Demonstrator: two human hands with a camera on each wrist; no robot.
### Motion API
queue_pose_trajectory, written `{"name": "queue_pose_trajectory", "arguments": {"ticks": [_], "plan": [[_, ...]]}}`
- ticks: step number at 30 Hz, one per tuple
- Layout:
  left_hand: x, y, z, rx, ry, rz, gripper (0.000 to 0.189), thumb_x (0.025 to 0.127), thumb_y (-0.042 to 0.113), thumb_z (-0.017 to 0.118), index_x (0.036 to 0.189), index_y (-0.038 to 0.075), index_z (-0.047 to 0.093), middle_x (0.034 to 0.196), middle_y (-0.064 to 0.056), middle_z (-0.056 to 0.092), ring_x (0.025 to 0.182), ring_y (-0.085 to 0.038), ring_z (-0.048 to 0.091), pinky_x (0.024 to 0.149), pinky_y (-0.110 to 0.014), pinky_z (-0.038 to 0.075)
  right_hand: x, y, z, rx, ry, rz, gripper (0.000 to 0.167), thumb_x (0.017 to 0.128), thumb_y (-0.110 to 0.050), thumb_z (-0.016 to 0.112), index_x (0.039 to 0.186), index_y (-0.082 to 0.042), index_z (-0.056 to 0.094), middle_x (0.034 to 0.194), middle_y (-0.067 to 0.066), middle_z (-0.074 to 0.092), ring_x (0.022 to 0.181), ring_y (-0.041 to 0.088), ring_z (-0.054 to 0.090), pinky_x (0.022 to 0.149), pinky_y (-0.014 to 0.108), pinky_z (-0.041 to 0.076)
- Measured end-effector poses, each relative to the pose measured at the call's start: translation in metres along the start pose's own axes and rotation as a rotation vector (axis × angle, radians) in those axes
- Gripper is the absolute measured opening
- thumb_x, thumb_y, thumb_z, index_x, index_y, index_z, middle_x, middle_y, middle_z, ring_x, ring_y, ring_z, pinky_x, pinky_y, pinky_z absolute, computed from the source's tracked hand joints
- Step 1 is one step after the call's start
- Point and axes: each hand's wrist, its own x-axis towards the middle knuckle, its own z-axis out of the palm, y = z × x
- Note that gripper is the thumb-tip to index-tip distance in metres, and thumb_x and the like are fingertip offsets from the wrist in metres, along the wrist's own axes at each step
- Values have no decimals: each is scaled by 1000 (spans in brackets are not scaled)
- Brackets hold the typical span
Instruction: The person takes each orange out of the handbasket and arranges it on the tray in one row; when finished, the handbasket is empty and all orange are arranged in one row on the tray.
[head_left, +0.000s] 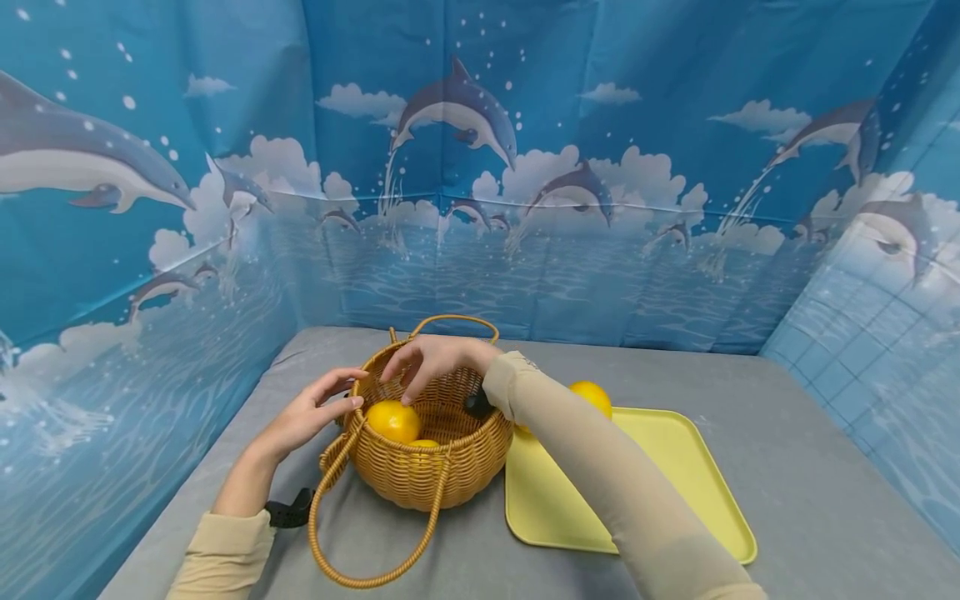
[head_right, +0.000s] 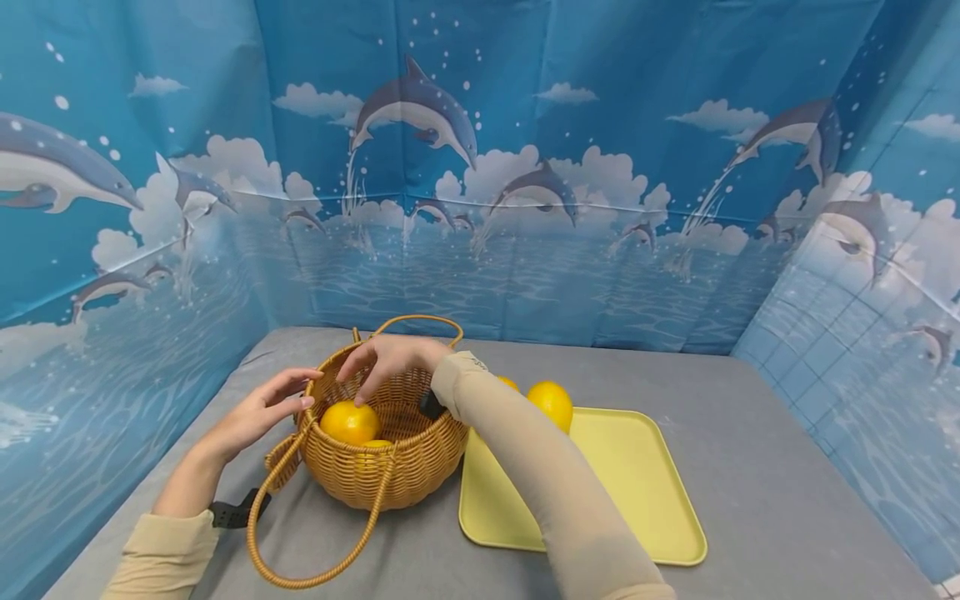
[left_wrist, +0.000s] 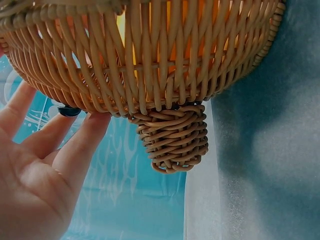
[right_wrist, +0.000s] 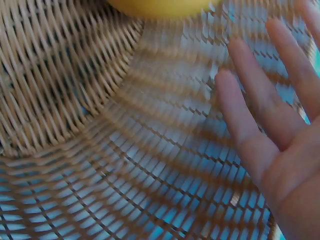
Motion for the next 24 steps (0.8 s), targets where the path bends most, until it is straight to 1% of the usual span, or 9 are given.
{"name": "queue_pose_trajectory", "arguments": {"ticks": [5, 11, 14, 16, 19, 21, 23, 24], "plan": [[1, 0, 0, 1, 6, -3, 43, 96, 25, 54, 135, 10, 45, 145, -13, 33, 132, -37, 29, 97, -60, 32, 5, 6, 3, -25, -10, -18, 48, 82, -11, 74, 126, -3, 58, 129, 7, 56, 119, 34, 49, 89, 26, 46], [1, -1, 0, -8, 7, -7, 44, 96, 25, 55, 136, 8, 45, 145, -13, 34, 132, -37, 28, 97, -60, 31, 7, 12, 6, -73, -15, -20, 44, 82, -13, 74, 124, -8, 61, 124, -1, 59, 118, 29, 51, 88, 24, 46], [1, -1, 0, -7, 6, -11, 44, 96, 25, 55, 136, 8, 45, 145, -14, 34, 132, -37, 29, 97, -60, 32, 7, 13, 7, -109, -23, -37, 45, 82, -13, 74, 125, -7, 61, 126, 0, 58, 118, 29, 51, 90, 24, 45], [1, 0, 0, -5, 5, -11, 44, 96, 26, 55, 136, 9, 45, 145, -14, 34, 132, -37, 28, 96, -60, 33, 8, 14, 7, -132, -28, -58, 46, 82, -14, 74, 125, -7, 61, 127, 1, 58, 118, 28, 51, 92, 25, 44], [0, -1, 0, -2, 3, -11, 44, 96, 26, 55, 136, 9, 45, 145, -14, 34, 132, -37, 28, 96, -60, 33, 9, 12, 8, -162, -61, -112, 45, 84, -13, 72, 126, -6, 60, 128, 3, 58, 119, 25, 51, 97, 31, 42], [1, -1, 0, -2, 2, -11, 44, 96, 26, 54, 136, 9, 44, 145, -14, 33, 132, -37, 28, 96, -59, 33, 10, 11, 8, -166, -93, -140, 44, 86, -12, 70, 127, -5, 59, 129, 5, 57, 120, 19, 51, 99, 35, 40], [1, -2, 0, 0, 3, -10, 44, 96, 26, 54, 136, 10, 45, 145, -14, 33, 132, -37, 28, 96, -59, 34, 10, 11, 9, -175, -130, -150, 42, 87, -11, 68, 128, -5, 58, 131, 7, 56, 120, 13, 50, 101, 36, 37], [1, -2, 0, 0, 3, -8, 44, 96, 26, 54, 136, 10, 45, 145, -14, 33, 133, -37, 28, 96, -59, 34, 11, 11, 9, -179, -144, -141, 41, 88, -10, 67, 128, -6, 58, 132, 7, 55, 120, 10, 49, 102, 36, 37]]}}
